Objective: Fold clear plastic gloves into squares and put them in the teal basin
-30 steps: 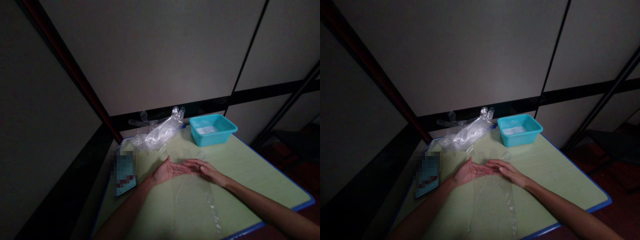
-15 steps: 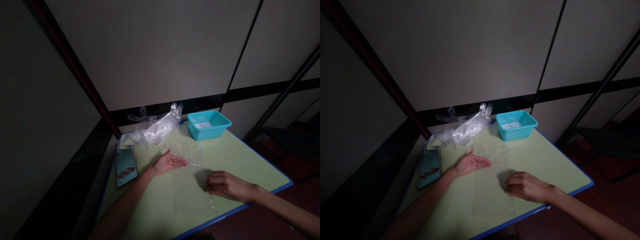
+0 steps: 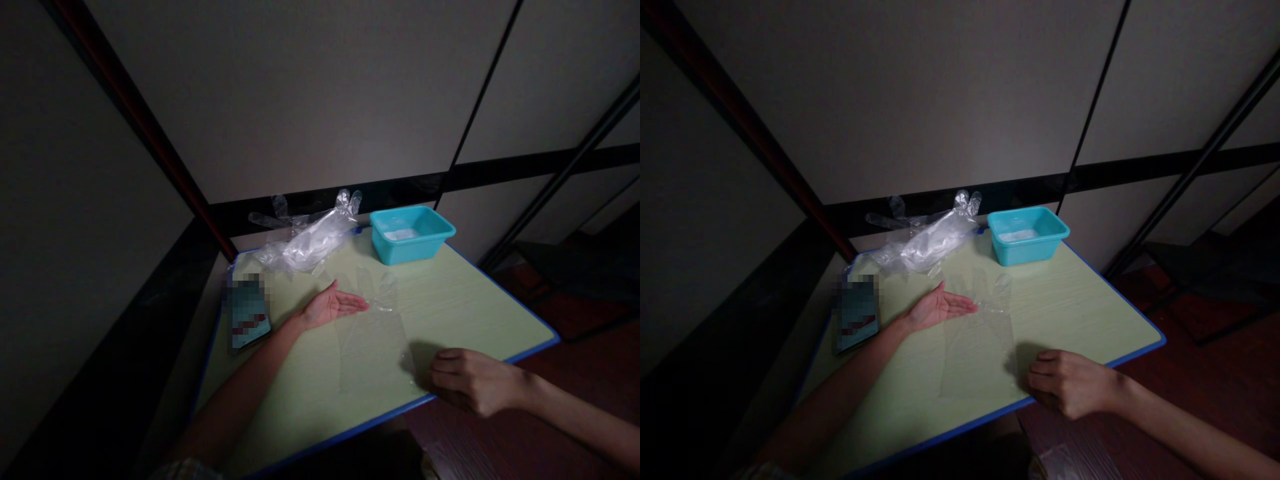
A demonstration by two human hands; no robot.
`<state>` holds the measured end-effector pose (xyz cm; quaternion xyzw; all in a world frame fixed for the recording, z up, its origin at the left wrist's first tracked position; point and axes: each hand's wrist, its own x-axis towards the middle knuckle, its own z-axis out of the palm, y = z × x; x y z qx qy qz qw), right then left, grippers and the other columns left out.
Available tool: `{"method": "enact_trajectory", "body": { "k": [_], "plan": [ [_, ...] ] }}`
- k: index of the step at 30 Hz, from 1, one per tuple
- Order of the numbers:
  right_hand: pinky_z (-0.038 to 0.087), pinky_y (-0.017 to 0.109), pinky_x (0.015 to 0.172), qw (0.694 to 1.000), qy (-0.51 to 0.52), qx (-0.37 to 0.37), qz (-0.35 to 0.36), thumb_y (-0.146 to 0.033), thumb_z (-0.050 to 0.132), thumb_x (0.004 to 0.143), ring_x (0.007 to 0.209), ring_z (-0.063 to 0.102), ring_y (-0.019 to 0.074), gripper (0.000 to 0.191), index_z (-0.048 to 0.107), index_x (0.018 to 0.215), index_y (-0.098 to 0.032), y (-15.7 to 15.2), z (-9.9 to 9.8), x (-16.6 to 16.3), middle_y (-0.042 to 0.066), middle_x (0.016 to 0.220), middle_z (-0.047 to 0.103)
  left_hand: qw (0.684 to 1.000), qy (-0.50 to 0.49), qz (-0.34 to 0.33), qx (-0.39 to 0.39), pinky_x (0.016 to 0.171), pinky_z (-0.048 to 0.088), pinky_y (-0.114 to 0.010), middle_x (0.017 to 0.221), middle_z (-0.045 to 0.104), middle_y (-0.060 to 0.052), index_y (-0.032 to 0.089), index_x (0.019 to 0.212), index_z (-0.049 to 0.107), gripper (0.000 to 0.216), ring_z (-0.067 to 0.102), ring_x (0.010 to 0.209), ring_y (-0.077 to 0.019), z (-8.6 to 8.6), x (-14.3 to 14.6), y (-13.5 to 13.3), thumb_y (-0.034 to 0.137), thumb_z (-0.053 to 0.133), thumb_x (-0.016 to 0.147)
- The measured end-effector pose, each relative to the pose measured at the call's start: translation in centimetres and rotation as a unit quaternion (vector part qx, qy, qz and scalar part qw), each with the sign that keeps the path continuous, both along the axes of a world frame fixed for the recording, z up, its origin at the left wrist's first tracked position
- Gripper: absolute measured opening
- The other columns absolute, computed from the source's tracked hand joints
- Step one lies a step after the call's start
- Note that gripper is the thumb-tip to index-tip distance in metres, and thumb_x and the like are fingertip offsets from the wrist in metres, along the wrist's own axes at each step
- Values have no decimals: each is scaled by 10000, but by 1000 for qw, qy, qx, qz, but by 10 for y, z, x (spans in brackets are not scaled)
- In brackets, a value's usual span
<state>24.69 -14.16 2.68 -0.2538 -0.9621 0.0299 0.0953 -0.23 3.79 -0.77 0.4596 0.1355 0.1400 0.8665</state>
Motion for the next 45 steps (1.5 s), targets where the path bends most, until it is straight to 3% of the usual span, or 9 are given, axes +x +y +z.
{"method": "enact_trajectory", "body": {
  "k": [6,13,21,29,35,39,45],
  "plan": [
    [302,310,514,997,4,48,58,-59,313,824,545,444,162,319,569,669,-170,3,-4,-5,60,613,558,1000,-9,2,1,997,196,-387,1063,608,-171,20,1009,611,668,516,1063,-242,0,0,0,460,118,911],
    [277,319,477,994,-5,53,96,-30,348,765,529,432,166,298,570,625,-172,6,-4,-8,69,606,559,1000,-7,2,-6,992,219,-367,1058,613,-162,23,1005,614,664,534,1039,-223,-1,0,1,442,107,917],
    [319,307,489,995,25,30,96,-76,374,798,547,473,153,263,607,736,-180,9,-9,-11,60,649,584,1000,-5,2,7,993,214,-382,1070,607,-160,34,1013,613,632,526,1052,-237,-1,-1,1,474,172,906],
    [323,297,510,997,-2,37,64,-121,351,869,553,453,141,295,563,667,-159,15,-13,-8,35,606,536,1000,-3,0,5,986,236,-380,1081,603,-156,48,1005,623,619,519,1062,-243,-3,-1,1,494,209,893],
    [404,306,618,990,130,-53,3,-183,366,881,714,510,167,219,579,898,-138,17,2,-6,91,806,602,1000,13,-4,10,982,240,-384,1088,598,-160,58,1006,622,630,511,1072,-247,-5,-1,2,516,207,885],
    [439,289,737,969,190,-151,-40,-139,441,840,870,544,152,147,575,898,-153,24,8,-7,103,958,601,1000,18,-6,12,981,248,-369,1091,598,-154,54,1016,619,635,512,1069,-238,-5,-1,3,525,215,881],
    [462,272,746,926,280,-239,-87,-170,443,848,875,587,142,125,554,907,-166,45,9,-6,84,934,643,999,36,-5,9,982,251,-358,1120,581,-150,64,1011,623,625,492,1097,-243,-3,-1,2,541,247,868]
  ]
}}
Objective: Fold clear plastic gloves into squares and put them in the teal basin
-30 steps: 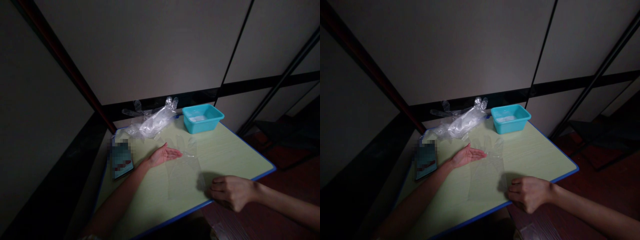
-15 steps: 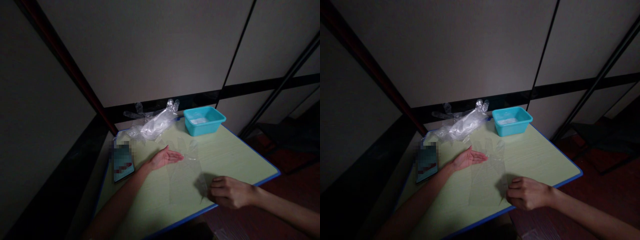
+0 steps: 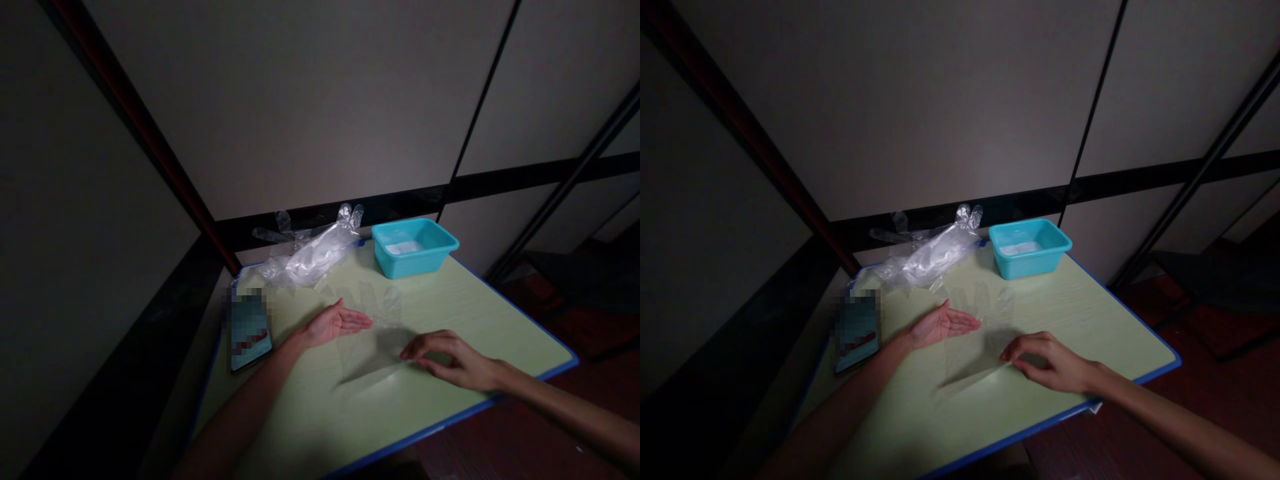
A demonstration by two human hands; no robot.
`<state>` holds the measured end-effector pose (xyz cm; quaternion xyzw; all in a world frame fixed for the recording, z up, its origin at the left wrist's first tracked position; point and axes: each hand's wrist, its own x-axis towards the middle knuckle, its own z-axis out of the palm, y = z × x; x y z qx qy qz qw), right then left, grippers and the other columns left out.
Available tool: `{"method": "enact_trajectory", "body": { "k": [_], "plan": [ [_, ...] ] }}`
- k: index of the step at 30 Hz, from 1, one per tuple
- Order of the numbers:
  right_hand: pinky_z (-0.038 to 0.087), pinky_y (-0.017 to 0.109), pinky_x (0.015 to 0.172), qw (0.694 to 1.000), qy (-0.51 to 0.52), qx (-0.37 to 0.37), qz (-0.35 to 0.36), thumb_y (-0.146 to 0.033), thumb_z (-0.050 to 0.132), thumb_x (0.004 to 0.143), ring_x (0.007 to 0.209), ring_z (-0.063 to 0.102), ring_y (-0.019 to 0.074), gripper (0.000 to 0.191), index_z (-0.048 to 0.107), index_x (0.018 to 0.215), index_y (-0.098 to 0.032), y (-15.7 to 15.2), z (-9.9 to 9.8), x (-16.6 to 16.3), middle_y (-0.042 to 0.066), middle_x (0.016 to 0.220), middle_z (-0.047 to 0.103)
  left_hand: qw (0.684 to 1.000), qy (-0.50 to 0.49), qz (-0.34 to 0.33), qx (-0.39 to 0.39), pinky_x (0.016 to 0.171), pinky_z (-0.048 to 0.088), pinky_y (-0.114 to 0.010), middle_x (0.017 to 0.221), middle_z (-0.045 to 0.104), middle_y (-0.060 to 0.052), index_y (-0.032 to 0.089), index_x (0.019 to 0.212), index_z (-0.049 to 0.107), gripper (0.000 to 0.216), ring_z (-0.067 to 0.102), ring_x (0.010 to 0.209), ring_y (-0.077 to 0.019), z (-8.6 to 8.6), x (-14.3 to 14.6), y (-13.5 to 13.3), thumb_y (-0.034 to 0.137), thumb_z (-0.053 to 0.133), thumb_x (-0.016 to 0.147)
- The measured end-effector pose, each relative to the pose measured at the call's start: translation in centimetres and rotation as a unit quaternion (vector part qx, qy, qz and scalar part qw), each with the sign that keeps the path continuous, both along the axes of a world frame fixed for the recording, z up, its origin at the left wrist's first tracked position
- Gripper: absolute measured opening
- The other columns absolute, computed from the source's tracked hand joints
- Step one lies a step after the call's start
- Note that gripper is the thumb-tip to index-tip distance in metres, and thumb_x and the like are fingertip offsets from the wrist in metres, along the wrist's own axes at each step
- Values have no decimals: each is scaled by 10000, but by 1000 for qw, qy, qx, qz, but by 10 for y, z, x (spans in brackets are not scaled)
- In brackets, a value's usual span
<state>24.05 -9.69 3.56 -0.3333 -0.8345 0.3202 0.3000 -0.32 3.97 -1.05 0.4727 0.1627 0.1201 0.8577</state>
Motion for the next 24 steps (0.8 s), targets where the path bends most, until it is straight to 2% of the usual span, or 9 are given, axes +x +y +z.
{"method": "enact_trajectory", "body": {
  "k": [5,11,14,17,19,22,24],
  "plan": [
    [472,282,632,990,65,-80,-91,-296,454,849,735,603,160,172,556,797,-168,24,-3,0,69,818,654,1000,-6,10,3,976,264,-355,1105,586,-163,49,1010,623,639,500,1087,-251,-2,0,-1,556,266,855],
    [474,272,537,930,244,-227,-154,-436,527,783,698,635,182,250,449,760,-199,60,-12,-7,43,748,654,1000,8,29,-5,988,236,-372,1040,630,-129,103,959,655,648,511,1075,-248,2,0,-3,579,229,851],
    [467,255,505,914,269,-239,-187,-478,540,757,660,633,169,289,423,768,-213,75,-18,-7,24,744,657,999,-2,26,-19,981,234,-405,1027,635,-129,97,940,661,706,507,1073,-274,6,1,-3,615,192,835],
    [458,227,492,909,276,-230,-211,-472,521,771,647,624,146,277,407,774,-220,84,-26,-5,2,724,651,998,-21,40,-51,966,248,-427,1003,636,-168,46,936,648,737,509,1061,-305,5,1,-2,643,233,810],
    [458,219,488,906,278,-228,-222,-465,515,774,646,621,140,268,402,778,-222,88,-30,-4,-7,720,647,996,-20,60,-66,946,275,-433,999,633,-183,47,935,639,639,512,1057,-308,4,2,-1,592,329,813],
    [468,225,491,903,277,-232,-233,-464,510,773,664,625,147,266,398,786,-223,89,-33,-4,-9,728,643,994,-3,90,-63,898,333,-430,1002,634,-172,72,951,627,404,534,1029,-297,4,3,1,421,491,799],
    [475,232,497,901,276,-234,-239,-467,510,767,670,628,152,270,398,789,-222,90,-33,-3,-11,720,638,993,1,107,-55,878,358,-422,1002,634,-167,70,965,620,335,557,990,-290,6,4,1,334,549,772]
  ]
}}
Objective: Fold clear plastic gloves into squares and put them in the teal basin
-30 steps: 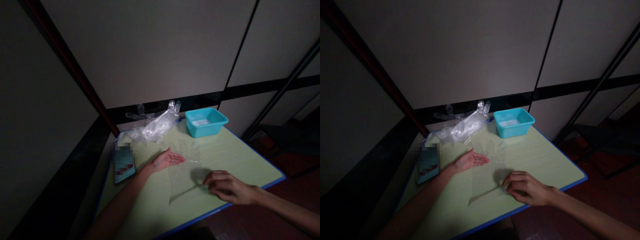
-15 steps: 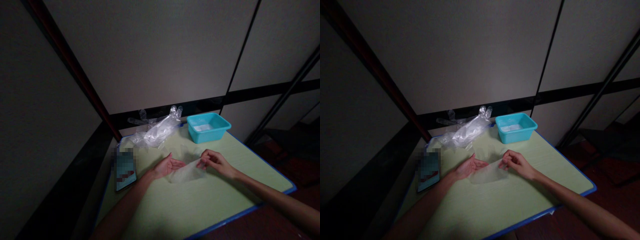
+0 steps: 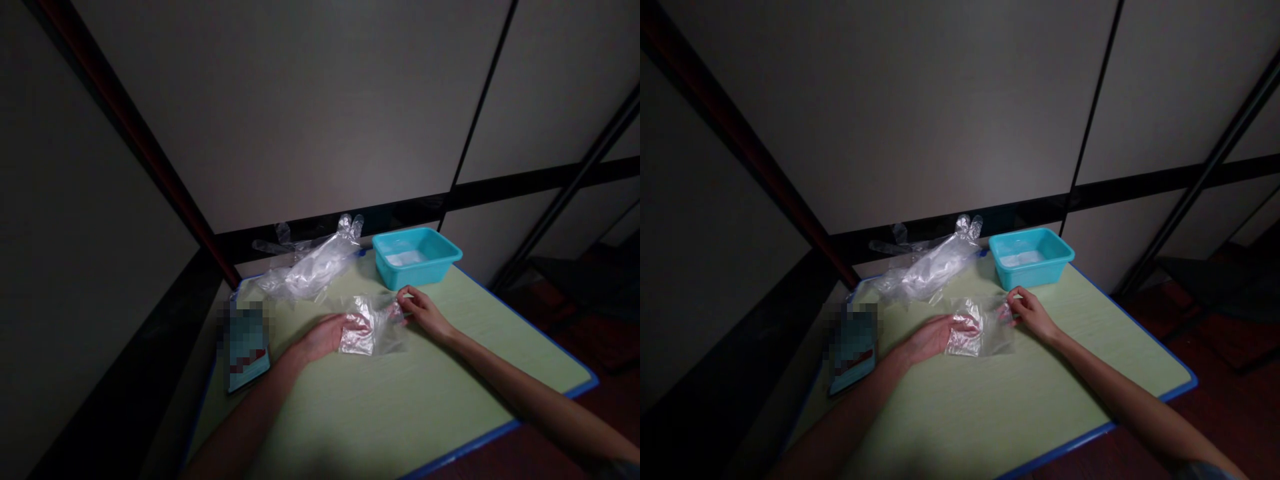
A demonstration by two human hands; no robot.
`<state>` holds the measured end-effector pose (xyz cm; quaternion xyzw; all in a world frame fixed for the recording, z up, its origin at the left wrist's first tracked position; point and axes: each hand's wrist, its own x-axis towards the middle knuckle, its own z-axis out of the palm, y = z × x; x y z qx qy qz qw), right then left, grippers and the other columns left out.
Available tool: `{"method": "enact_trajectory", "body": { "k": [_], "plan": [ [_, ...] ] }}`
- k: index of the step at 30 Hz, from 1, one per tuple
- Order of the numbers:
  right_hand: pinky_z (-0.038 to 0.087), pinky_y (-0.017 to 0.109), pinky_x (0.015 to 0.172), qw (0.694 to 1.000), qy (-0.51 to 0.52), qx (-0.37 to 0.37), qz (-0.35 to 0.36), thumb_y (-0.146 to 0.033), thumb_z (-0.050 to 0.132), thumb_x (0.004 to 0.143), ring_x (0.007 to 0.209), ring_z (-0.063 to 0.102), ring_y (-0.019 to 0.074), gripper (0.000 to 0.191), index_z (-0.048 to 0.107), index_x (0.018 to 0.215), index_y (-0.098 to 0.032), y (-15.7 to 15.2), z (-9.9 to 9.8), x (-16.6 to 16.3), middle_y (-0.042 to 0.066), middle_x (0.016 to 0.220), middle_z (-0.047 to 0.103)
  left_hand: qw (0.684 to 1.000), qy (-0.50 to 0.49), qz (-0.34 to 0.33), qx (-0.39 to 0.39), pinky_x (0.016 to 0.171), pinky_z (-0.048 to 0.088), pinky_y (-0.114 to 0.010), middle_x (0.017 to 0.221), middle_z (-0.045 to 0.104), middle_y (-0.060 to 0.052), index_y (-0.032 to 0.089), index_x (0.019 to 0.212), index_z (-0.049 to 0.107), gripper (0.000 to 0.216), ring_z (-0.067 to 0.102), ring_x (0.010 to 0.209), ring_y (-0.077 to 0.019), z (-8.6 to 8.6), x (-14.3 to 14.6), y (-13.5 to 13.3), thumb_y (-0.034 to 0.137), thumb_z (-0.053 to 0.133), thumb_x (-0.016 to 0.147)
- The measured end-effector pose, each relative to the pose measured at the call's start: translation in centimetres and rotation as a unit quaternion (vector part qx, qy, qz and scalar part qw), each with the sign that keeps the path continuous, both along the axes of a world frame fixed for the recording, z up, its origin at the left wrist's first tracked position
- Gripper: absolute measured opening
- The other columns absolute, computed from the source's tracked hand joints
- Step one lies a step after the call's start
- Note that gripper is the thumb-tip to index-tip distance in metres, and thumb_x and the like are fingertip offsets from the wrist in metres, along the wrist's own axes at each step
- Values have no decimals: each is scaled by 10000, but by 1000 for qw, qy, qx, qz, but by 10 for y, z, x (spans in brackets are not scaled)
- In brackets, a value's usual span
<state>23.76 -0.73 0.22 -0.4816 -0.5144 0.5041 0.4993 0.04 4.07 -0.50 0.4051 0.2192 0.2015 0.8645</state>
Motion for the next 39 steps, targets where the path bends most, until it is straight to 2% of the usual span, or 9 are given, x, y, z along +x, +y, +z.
{"method": "enact_trajectory", "body": {
  "k": [5,8,10,11,13,16,18,24,39],
  "plan": [
    [489,256,509,1000,-3,-9,-14,-490,526,739,657,630,164,296,402,776,-224,2,-1,1,-19,662,622,997,9,67,27,883,373,-376,982,647,-122,118,1052,574,326,580,956,-239,6,4,-1,194,605,737],
    [496,278,517,1000,-7,-10,-24,-506,527,728,645,632,173,313,391,764,-226,3,-1,1,-9,661,628,993,21,107,46,887,376,-364,986,648,-88,187,1273,374,616,582,960,-216,7,6,-1,146,622,712],
    [500,289,524,999,-10,-9,-31,-515,524,726,641,634,177,322,385,762,-226,4,-2,1,-2,658,630,988,30,132,69,883,380,-361,1005,641,-70,231,1350,213,785,586,952,-208,7,6,-1,144,635,695],
    [501,293,528,999,-12,-9,-34,-519,521,726,643,635,179,327,382,762,-226,5,-3,1,1,658,632,986,38,141,85,879,382,-356,1023,634,-66,247,1358,185,815,585,950,-204,6,7,0,156,643,689],
    [504,299,537,999,-16,-6,-36,-529,517,723,656,638,183,337,380,763,-224,6,-5,2,8,667,637,980,59,148,119,875,380,-341,1070,614,-67,248,1327,286,756,575,965,-207,5,6,2,198,667,675],
    [508,310,550,999,-27,2,-39,-544,504,722,672,639,187,349,380,761,-220,7,-7,3,22,693,643,974,85,149,146,881,366,-327,1060,619,-90,158,1125,559,509,551,992,-231,3,6,4,262,697,647],
    [508,313,553,998,-40,10,-42,-542,491,730,673,638,187,345,382,768,-216,7,-8,4,25,700,644,973,90,153,149,884,359,-325,1004,642,-97,119,1023,624,427,554,978,-236,1,6,5,284,704,638],
    [471,276,502,991,-111,46,-65,-434,592,670,556,590,156,364,385,875,-215,9,-10,5,-14,641,618,967,96,173,157,863,366,-319,953,662,-73,125,991,642,381,575,920,-222,-2,6,6,269,692,642],
    [449,286,558,942,-298,128,-81,-292,488,742,626,556,166,201,429,912,-200,7,-15,8,15,697,582,962,98,195,165,922,335,-335,1053,624,-63,150,1005,624,333,523,1025,-224,-5,8,6,252,644,688]
  ]
}}
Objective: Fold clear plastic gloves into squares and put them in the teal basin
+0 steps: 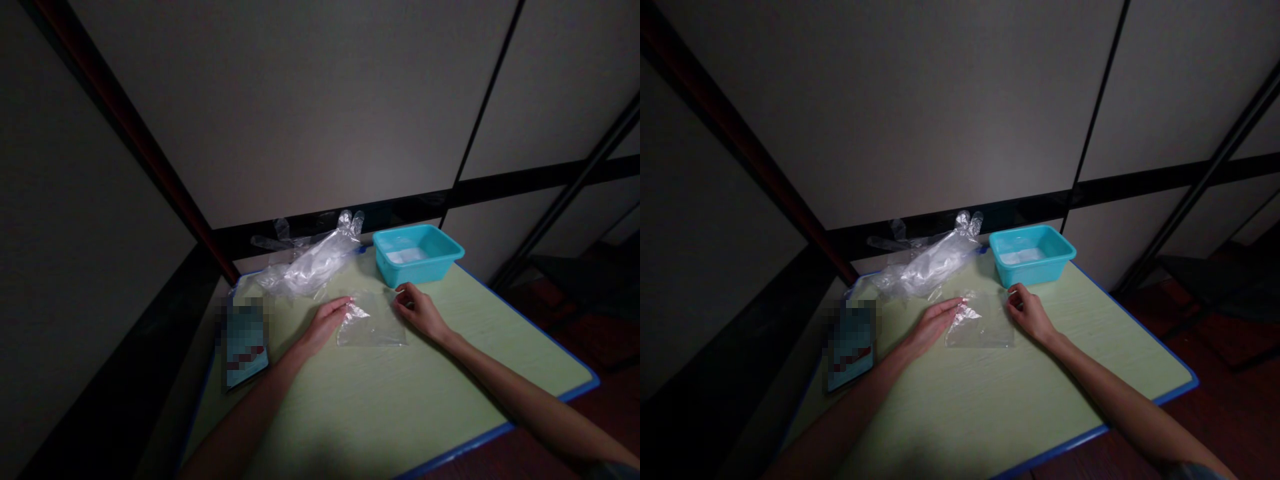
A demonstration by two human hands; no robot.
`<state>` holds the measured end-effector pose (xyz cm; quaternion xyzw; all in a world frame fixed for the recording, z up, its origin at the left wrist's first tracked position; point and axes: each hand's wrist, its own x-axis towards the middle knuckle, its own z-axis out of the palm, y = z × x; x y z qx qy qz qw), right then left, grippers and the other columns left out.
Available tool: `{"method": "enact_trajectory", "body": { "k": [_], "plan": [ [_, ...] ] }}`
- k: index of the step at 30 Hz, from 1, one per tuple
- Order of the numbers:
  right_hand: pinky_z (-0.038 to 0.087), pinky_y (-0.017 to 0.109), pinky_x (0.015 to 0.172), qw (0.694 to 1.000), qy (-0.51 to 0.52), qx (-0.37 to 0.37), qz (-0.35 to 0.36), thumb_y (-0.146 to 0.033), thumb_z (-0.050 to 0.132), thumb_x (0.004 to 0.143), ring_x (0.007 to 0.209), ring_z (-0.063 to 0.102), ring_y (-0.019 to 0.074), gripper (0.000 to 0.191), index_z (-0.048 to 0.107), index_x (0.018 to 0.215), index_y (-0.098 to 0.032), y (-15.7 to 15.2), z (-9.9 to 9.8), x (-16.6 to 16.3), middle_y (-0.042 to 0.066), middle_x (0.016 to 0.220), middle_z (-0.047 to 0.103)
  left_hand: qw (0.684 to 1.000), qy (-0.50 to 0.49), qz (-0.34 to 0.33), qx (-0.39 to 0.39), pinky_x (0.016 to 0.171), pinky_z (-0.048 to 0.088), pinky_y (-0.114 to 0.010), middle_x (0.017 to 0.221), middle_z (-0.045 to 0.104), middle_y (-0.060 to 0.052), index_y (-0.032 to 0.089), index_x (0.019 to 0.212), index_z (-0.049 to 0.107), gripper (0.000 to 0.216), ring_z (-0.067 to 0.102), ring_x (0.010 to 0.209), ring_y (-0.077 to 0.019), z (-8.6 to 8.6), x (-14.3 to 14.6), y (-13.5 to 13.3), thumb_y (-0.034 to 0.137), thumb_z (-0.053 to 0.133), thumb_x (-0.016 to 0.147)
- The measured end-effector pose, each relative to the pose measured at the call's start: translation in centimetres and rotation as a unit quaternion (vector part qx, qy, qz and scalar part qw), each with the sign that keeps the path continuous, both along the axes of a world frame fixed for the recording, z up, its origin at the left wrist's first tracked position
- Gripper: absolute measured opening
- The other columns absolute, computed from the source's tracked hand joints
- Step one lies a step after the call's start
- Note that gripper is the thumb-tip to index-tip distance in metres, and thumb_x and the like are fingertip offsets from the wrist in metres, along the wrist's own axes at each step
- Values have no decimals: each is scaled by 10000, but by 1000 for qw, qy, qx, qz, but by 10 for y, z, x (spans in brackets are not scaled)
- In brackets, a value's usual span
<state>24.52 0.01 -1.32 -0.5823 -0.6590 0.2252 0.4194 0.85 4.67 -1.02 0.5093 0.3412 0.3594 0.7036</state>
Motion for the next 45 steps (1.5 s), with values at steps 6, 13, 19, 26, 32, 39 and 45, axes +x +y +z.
{"method": "enact_trajectory", "body": {
  "k": [6,13,19,26,32,39,45],
  "plan": [
    [451,285,568,999,-40,12,1,-262,478,754,636,561,165,178,446,913,-190,0,0,1,21,714,591,999,17,12,28,929,332,-348,1091,606,-78,145,1022,615,346,512,1048,-232,-3,0,0,273,623,701],
    [472,293,560,996,-79,33,-11,-267,452,790,693,574,181,167,492,916,-166,-1,0,2,74,821,596,988,60,61,131,988,274,-348,1238,493,-70,169,1030,604,338,399,1171,-244,-1,2,-4,204,584,695],
    [421,367,877,985,-140,44,91,-331,463,830,1023,522,218,305,537,1081,-174,-34,23,-6,105,1123,559,929,180,-7,323,1052,157,-319,1366,338,-39,196,1149,534,413,260,1265,-197,13,3,-33,137,506,741],
    [160,515,1026,904,-353,10,240,-487,354,859,1269,240,265,661,166,1373,-115,-75,20,-19,182,1385,251,819,298,-155,465,1060,88,-316,1422,182,-65,155,1338,274,576,141,1307,-199,17,6,-58,339,469,828],
    [107,532,1026,898,-368,14,239,-526,341,847,1288,169,268,725,61,1383,-127,-81,11,-17,168,1408,161,775,355,-174,494,1049,100,-294,1418,171,-112,108,1342,248,584,131,1307,-200,13,2,-58,404,394,859],
    [77,527,1030,893,-383,2,238,-543,318,848,1294,150,252,728,6,1381,-157,-84,10,-9,130,1420,127,651,496,-210,534,1059,97,-329,1429,85,-137,68,1350,146,648,37,1313,-197,13,-1,-61,434,361,861],
    [107,528,1028,895,-394,3,208,-522,322,857,1292,161,251,708,-7,1381,-178,-90,7,9,114,1423,129,632,508,-183,556,1061,145,-343,1428,108,-135,76,1351,133,655,45,1312,-198,7,-1,-61,448,358,860]
  ]
}}
